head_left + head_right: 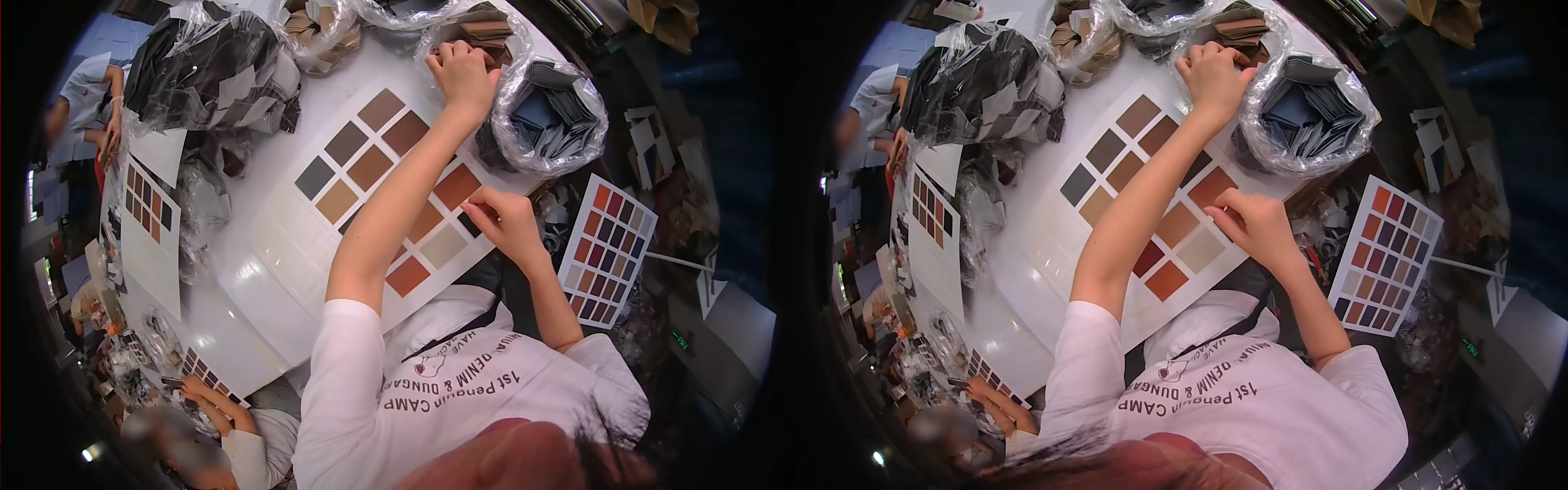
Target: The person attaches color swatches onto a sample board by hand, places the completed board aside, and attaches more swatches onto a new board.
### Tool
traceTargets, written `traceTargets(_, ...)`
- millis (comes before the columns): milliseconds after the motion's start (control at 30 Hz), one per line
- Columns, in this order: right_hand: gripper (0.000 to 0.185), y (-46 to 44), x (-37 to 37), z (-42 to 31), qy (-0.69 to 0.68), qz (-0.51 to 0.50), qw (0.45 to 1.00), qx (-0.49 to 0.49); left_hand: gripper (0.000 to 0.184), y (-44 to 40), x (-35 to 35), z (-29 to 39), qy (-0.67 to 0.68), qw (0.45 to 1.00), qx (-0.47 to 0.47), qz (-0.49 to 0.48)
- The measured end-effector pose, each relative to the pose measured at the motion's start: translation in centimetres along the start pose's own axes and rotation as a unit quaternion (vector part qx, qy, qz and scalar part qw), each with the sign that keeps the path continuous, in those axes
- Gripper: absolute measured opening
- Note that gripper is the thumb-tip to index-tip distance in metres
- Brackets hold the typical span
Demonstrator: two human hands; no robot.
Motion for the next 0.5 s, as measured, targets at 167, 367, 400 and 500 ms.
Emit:
traceTargets(167,0.012,-0.4,3.1,-0.3,0.031,0.065,0.997,0.017,0.023,-0.1,0.0,0.1,0.011,0.999,0.016,-0.027)
traceTargets(367,0.013,-3.5,9.0,-1.3,0.21,0.255,0.942,0.059,0.018,0.6,1.1,-0.1,0.074,0.996,-0.004,0.04)
traceTargets(400,0.012,-4.5,9.8,-0.9,0.241,0.255,0.935,0.055,0.016,0.8,1.8,-0.1,0.093,0.993,-0.008,0.075)
traceTargets(500,0.01,-7.1,11.0,0.6,0.314,0.237,0.919,0.036,0.012,2.0,5.0,-1.7,0.366,0.93,0.031,-0.001)
Point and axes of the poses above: each hand's wrist, its own y-axis away from the middle knuckle, its own x-axis out of the back of the hand, z = x × y, the point moved 6 cm from there along -y, towards the middle knuckle, and after that the axes turned 9 degrees about -y, right-handed, at the moved point
